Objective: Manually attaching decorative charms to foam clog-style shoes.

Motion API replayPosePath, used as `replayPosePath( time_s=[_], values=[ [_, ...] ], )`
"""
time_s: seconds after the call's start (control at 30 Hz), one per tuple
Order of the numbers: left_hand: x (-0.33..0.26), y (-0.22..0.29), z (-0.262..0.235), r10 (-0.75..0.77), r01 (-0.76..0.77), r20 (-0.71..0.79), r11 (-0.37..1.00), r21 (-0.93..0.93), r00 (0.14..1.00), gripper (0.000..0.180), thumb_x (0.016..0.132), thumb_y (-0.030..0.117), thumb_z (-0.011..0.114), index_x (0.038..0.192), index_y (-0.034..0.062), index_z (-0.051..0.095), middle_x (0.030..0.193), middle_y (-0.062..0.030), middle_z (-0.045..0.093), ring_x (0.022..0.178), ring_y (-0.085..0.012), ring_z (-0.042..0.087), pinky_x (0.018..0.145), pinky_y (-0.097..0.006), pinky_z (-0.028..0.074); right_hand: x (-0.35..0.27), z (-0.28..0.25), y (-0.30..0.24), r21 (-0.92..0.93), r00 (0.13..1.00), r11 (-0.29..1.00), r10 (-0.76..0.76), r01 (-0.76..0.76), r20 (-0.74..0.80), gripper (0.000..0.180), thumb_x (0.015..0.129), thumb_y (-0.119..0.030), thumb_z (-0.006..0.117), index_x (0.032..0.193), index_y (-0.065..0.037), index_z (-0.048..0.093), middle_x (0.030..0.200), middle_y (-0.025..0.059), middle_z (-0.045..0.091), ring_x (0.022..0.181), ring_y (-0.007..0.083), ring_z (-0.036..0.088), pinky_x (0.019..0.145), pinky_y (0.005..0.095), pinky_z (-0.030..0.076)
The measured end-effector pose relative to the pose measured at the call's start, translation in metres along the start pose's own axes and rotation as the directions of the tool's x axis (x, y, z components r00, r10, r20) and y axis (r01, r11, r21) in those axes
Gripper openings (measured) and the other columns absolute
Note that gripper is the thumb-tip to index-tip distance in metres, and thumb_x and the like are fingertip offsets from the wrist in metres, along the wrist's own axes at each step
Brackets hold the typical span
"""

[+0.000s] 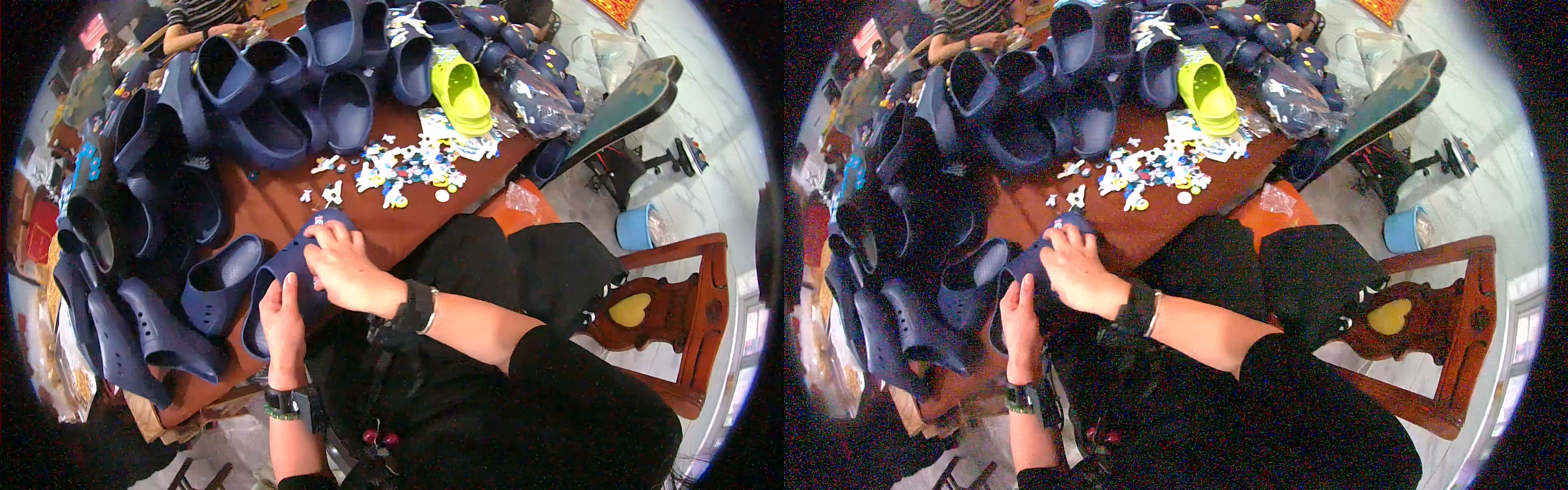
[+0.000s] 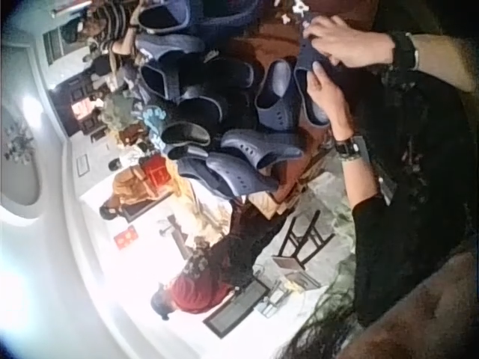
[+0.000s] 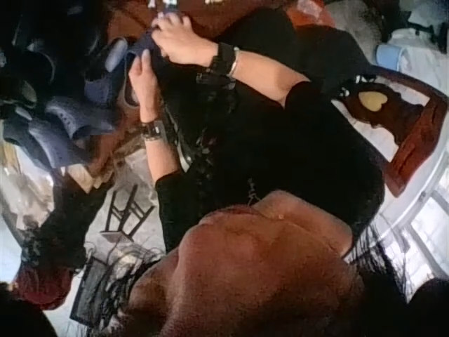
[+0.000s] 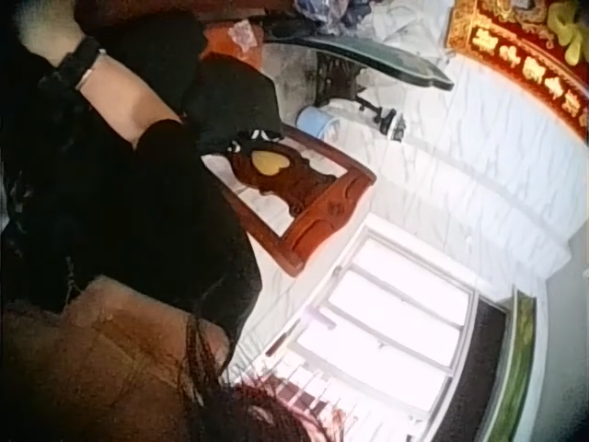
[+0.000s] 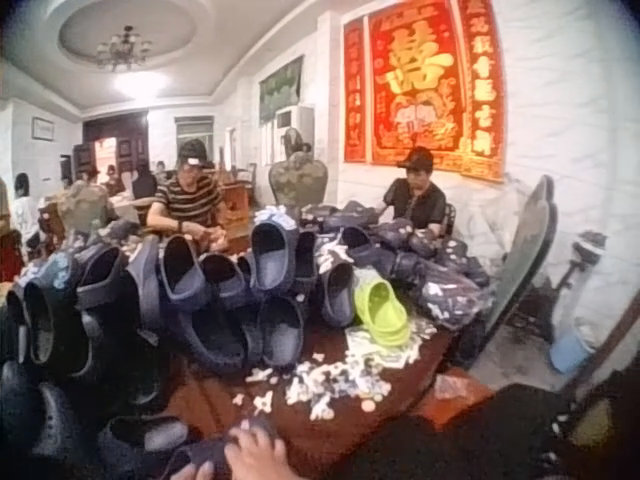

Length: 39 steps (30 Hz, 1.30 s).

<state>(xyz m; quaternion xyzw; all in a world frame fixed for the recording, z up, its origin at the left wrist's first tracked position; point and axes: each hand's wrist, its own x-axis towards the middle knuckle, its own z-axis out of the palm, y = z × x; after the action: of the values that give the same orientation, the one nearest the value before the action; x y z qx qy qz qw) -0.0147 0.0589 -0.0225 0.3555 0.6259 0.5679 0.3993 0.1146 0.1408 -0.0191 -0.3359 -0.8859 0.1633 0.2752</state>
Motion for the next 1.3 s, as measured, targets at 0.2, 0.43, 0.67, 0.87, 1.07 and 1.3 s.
replayPosePath(
  time_s=[0.2,0.43,0.67,0.87,1.07,1.3],
  values=[
    [0.001,-0.005,-0.001,0.014,-0.014,0.029,1.0,-0.005,0.999,0.024,0.099,0.017,0.053,0.104,-0.0042,0.063,0.094,-0.001,0.065,0.081,-0.0057,0.054,0.074,-0.023,0.044,0.016,0.001,-0.001,-0.078,0.993,0.992,0.101,-0.096,0.064,0.06,0.061,-0.005,0.075,0.115,0.003,0.05,0.139,0.0228,0.037,0.126,0.0385,0.037,0.096,0.052,0.033],
    [0.002,-0.007,0.002,-0.043,0.043,-0.007,0.998,-0.037,0.999,0.03,0.1,0.018,0.05,0.114,-0.0059,0.061,0.102,-0.0068,0.068,0.09,-0.0113,0.06,0.083,-0.027,0.048,0.008,0.0,0.012,0.065,0.996,0.996,0.052,-0.057,0.075,0.056,0.064,-0.01,0.078,0.112,-0.003,0.05,0.136,0.0201,0.04,0.127,0.0399,0.035,0.097,0.0552,0.034],
    [-0.001,-0.002,0.001,0.025,-0.019,-0.027,0.977,0.214,0.999,0.03,0.1,0.019,0.05,0.112,-0.0067,0.062,0.101,-0.0072,0.068,0.09,-0.0113,0.06,0.083,-0.028,0.047,0.018,-0.038,0.107,0.257,0.993,0.966,0.032,-0.001,-0.117,0.022,0.073,-0.009,0.068,0.092,-0.002,0.06,0.092,0.0161,0.061,0.089,0.0362,0.058,0.08,0.0436,0.048],
    [0.002,-0.012,-0.001,0.044,-0.04,-0.038,0.994,0.098,0.998,0.03,0.099,0.019,0.051,0.109,-0.0069,0.062,0.098,-0.007,0.068,0.088,-0.0113,0.059,0.082,-0.028,0.047,-0.004,-0.051,0.181,-0.226,1.0,0.974,0.007,-0.005,0.009,0.024,0.074,0.003,0.056,0.094,-0.002,0.067,0.094,0.0182,0.059,0.092,0.036,0.056,0.081,0.0445,0.047],
    [0.001,-0.007,0.0,0.015,-0.013,-0.022,0.998,0.068,1.0,0.029,0.099,0.019,0.051,0.109,-0.0068,0.062,0.098,-0.0074,0.068,0.087,-0.0107,0.059,0.082,-0.027,0.047,-0.021,-0.05,0.169,0.067,0.997,0.996,0.061,-0.058,-0.043,0.016,0.077,0.002,0.056,0.088,-0.001,0.067,0.094,0.0195,0.058,0.094,0.0355,0.056,0.081,0.0417,0.046],
    [0.002,-0.008,0.001,0.036,-0.036,-0.009,0.998,0.047,0.999,0.028,0.099,0.019,0.052,0.106,-0.0064,0.062,0.096,-0.0061,0.067,0.085,-0.0094,0.058,0.079,-0.026,0.047,0.015,-0.063,0.197,-0.057,0.997,0.996,0.069,-0.068,0.023,0.012,0.078,-0.003,0.064,0.09,-0.003,0.065,0.09,0.0138,0.059,0.094,0.0323,0.057,0.081,0.0403,0.048]
  ],
)
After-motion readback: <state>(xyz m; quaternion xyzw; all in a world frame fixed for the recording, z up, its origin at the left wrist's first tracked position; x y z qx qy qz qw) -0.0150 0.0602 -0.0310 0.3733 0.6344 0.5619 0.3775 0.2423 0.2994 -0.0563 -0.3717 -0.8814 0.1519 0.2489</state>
